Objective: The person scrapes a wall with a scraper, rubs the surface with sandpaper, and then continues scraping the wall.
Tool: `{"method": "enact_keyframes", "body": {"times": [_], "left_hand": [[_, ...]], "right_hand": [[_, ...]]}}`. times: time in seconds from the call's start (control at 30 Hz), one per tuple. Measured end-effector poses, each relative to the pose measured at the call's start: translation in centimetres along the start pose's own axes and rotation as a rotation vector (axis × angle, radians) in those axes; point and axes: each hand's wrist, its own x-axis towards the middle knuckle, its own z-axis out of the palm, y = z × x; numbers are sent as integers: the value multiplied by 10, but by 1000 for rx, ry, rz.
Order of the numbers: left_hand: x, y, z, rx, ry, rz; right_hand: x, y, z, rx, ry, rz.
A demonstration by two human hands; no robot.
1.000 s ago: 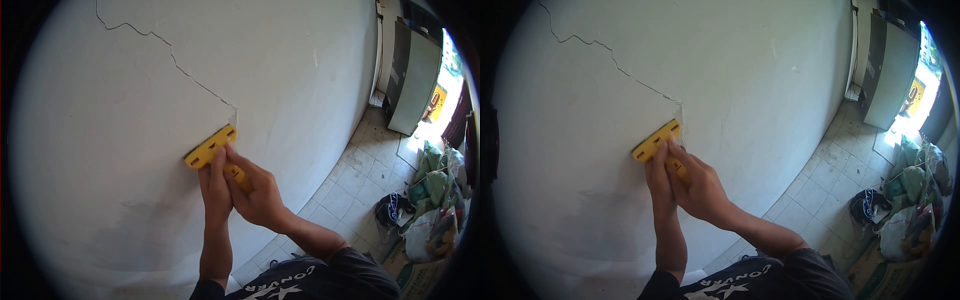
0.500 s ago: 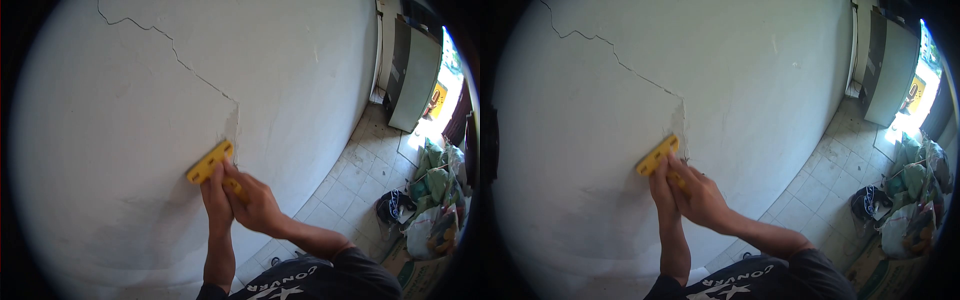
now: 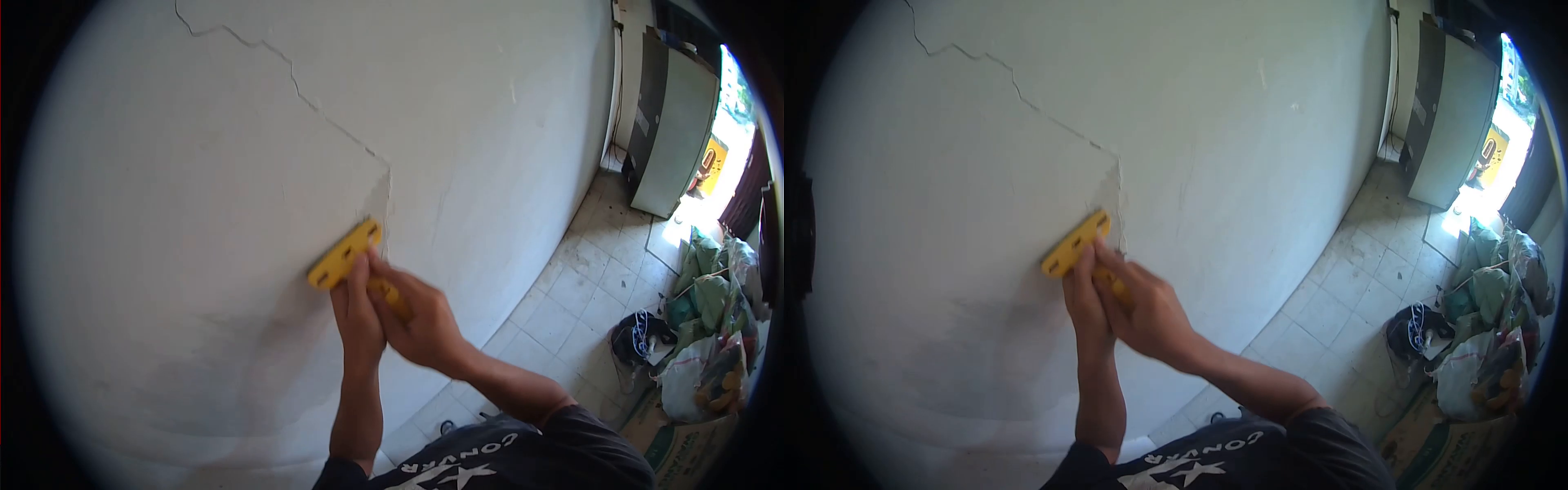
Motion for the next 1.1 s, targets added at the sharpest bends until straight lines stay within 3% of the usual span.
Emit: {"method": "enact_keyframes", "body": {"times": [0.13,0.37,0.47,0.63,0.73,0.77,0.87,1.0,1.1], "left_hand": [[8,22,4,-46,-39,-77],[12,20,5,-12,-28,-34],[10,19,10,-79,-58,-102],[22,6,2,-35,-77,-5],[26,22,13,-11,-149,-59],[23,13,11,4,-88,-40],[14,-6,7,-24,-75,40],[24,22,22,-6,-106,-80],[8,5,14,-9,-90,-23]], "right_hand": [[17,-13,1,43,-3,41],[13,-15,-3,-16,-33,36],[21,-25,-9,102,-58,212],[22,-7,-2,4,30,18],[36,-17,-11,112,24,123],[32,-15,-15,88,-17,134],[11,4,-9,-49,-15,4],[36,-17,-16,101,-15,178],[16,-5,-14,5,-17,63]]}}
